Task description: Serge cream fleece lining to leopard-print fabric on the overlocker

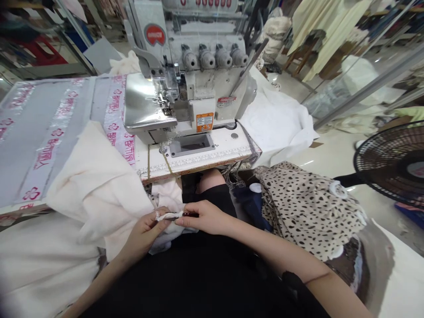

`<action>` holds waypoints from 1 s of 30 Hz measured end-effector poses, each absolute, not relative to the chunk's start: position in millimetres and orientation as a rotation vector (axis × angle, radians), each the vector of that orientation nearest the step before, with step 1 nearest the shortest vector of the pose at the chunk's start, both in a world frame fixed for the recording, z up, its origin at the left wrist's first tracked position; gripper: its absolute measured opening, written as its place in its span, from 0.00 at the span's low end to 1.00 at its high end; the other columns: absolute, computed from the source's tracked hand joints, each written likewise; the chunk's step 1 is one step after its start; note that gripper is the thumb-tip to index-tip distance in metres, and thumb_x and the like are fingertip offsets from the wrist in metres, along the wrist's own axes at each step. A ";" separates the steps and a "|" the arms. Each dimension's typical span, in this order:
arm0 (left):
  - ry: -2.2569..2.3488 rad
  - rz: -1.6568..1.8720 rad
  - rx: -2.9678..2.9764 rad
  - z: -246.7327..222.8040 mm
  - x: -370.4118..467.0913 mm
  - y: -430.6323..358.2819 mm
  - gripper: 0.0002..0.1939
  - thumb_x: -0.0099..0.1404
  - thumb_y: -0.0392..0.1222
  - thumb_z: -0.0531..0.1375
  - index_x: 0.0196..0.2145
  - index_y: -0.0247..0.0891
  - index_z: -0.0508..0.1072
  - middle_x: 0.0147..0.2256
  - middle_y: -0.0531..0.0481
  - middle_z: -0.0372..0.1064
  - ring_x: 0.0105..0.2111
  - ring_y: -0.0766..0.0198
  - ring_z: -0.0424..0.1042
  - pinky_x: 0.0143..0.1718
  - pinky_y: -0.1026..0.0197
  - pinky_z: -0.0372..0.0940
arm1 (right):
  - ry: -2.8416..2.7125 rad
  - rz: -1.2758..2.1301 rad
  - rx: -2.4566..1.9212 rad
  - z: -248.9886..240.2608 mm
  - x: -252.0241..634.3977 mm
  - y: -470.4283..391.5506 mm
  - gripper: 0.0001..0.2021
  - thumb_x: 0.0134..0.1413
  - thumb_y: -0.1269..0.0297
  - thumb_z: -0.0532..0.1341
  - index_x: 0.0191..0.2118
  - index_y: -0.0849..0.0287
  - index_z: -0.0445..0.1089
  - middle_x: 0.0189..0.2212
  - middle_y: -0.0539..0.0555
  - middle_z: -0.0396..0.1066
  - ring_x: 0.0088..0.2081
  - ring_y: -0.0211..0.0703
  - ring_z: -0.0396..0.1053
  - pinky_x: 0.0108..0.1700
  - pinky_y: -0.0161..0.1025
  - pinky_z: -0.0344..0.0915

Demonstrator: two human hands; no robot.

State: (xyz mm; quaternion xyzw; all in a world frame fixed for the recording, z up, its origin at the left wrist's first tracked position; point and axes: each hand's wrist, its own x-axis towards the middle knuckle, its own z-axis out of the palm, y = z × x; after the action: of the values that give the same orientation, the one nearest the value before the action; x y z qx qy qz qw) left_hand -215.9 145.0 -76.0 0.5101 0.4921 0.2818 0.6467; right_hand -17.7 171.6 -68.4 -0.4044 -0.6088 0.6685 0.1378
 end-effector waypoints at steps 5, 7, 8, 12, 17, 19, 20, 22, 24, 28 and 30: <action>1.044 0.670 1.180 -77.8 -218.4 145.8 0.13 0.60 0.47 0.55 0.26 0.34 0.68 0.28 0.51 0.61 0.31 0.66 0.60 0.35 0.66 0.56 | -1.621 2.060 -1.112 -72.7 -18.5 172.7 0.19 0.50 0.50 0.59 0.23 0.63 0.60 0.20 0.44 0.51 0.23 0.30 0.48 0.25 0.31 0.47; 1.012 0.662 1.176 -78.6 -219.5 146.5 0.13 0.60 0.47 0.55 0.26 0.34 0.68 0.28 0.50 0.60 0.30 0.66 0.60 0.33 0.66 0.56 | -1.619 2.079 -1.097 -72.2 -18.9 173.3 0.20 0.49 0.50 0.59 0.21 0.62 0.58 0.19 0.44 0.49 0.23 0.30 0.47 0.25 0.31 0.45; 0.998 0.655 1.170 -79.2 -220.0 146.7 0.13 0.60 0.47 0.55 0.26 0.33 0.69 0.27 0.50 0.60 0.30 0.66 0.60 0.32 0.66 0.55 | -1.621 2.083 -1.093 -71.7 -19.0 173.4 0.21 0.49 0.49 0.59 0.21 0.62 0.57 0.18 0.44 0.48 0.22 0.30 0.46 0.24 0.31 0.45; 0.980 0.637 1.056 -83.3 -221.5 144.2 0.14 0.59 0.48 0.57 0.25 0.33 0.68 0.26 0.51 0.57 0.27 0.69 0.57 0.27 0.68 0.53 | -1.635 2.059 -1.114 -71.6 -17.4 172.1 0.21 0.49 0.48 0.59 0.21 0.63 0.59 0.18 0.44 0.49 0.22 0.30 0.47 0.24 0.31 0.45; 0.992 0.674 0.698 -91.7 -223.4 137.4 0.14 0.58 0.49 0.59 0.30 0.32 0.69 0.26 0.52 0.59 0.24 0.72 0.55 0.29 0.67 0.55 | -1.684 1.932 -1.214 -76.6 -11.8 171.6 0.23 0.51 0.46 0.56 0.21 0.62 0.57 0.19 0.44 0.48 0.23 0.31 0.47 0.25 0.31 0.46; 0.996 0.675 0.671 -93.1 -223.2 135.9 0.15 0.58 0.49 0.59 0.30 0.32 0.70 0.26 0.51 0.59 0.24 0.72 0.55 0.29 0.67 0.56 | -1.714 1.881 -1.236 -76.2 -10.2 171.7 0.22 0.51 0.46 0.55 0.22 0.62 0.56 0.20 0.44 0.48 0.24 0.31 0.48 0.26 0.31 0.46; 0.999 0.684 0.662 -93.3 -222.8 135.6 0.15 0.58 0.49 0.59 0.30 0.31 0.70 0.25 0.51 0.59 0.23 0.72 0.55 0.29 0.67 0.56 | -1.731 1.865 -1.234 -75.2 -9.7 171.5 0.22 0.52 0.46 0.55 0.22 0.62 0.56 0.20 0.44 0.48 0.24 0.31 0.48 0.26 0.31 0.46; 1.009 0.709 0.640 -92.9 -221.4 135.5 0.15 0.58 0.49 0.59 0.30 0.32 0.70 0.24 0.51 0.59 0.23 0.72 0.55 0.27 0.68 0.56 | -1.745 1.876 -1.211 -72.1 -9.2 170.4 0.22 0.52 0.46 0.55 0.22 0.62 0.56 0.20 0.44 0.48 0.25 0.32 0.48 0.26 0.31 0.47; 1.030 0.737 0.630 -92.9 -219.7 135.7 0.14 0.58 0.49 0.59 0.29 0.32 0.69 0.25 0.51 0.59 0.24 0.72 0.57 0.27 0.69 0.56 | -1.734 1.903 -1.184 -68.7 -9.0 168.2 0.22 0.52 0.46 0.55 0.22 0.62 0.57 0.20 0.45 0.49 0.25 0.32 0.49 0.26 0.31 0.47; 1.103 0.734 0.655 -94.6 -217.9 135.8 0.18 0.55 0.54 0.59 0.30 0.34 0.68 0.25 0.52 0.59 0.24 0.71 0.57 0.26 0.68 0.57 | -1.717 1.943 -1.148 -64.6 -8.1 163.4 0.20 0.52 0.47 0.56 0.24 0.62 0.59 0.21 0.45 0.52 0.25 0.32 0.50 0.27 0.31 0.49; 1.129 0.725 0.710 -94.5 -217.7 135.8 0.19 0.56 0.55 0.59 0.30 0.34 0.69 0.25 0.51 0.59 0.24 0.70 0.57 0.27 0.67 0.57 | -1.712 1.948 -1.174 -64.6 -8.2 162.3 0.20 0.52 0.48 0.56 0.24 0.62 0.60 0.21 0.45 0.52 0.25 0.32 0.50 0.28 0.31 0.49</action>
State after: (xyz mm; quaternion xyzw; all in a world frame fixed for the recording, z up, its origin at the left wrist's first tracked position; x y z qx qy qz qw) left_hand -217.7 135.8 -94.5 0.3220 0.5118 0.3285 0.7256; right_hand -8.2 162.3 -64.6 -0.4078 -0.5950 0.6768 0.1471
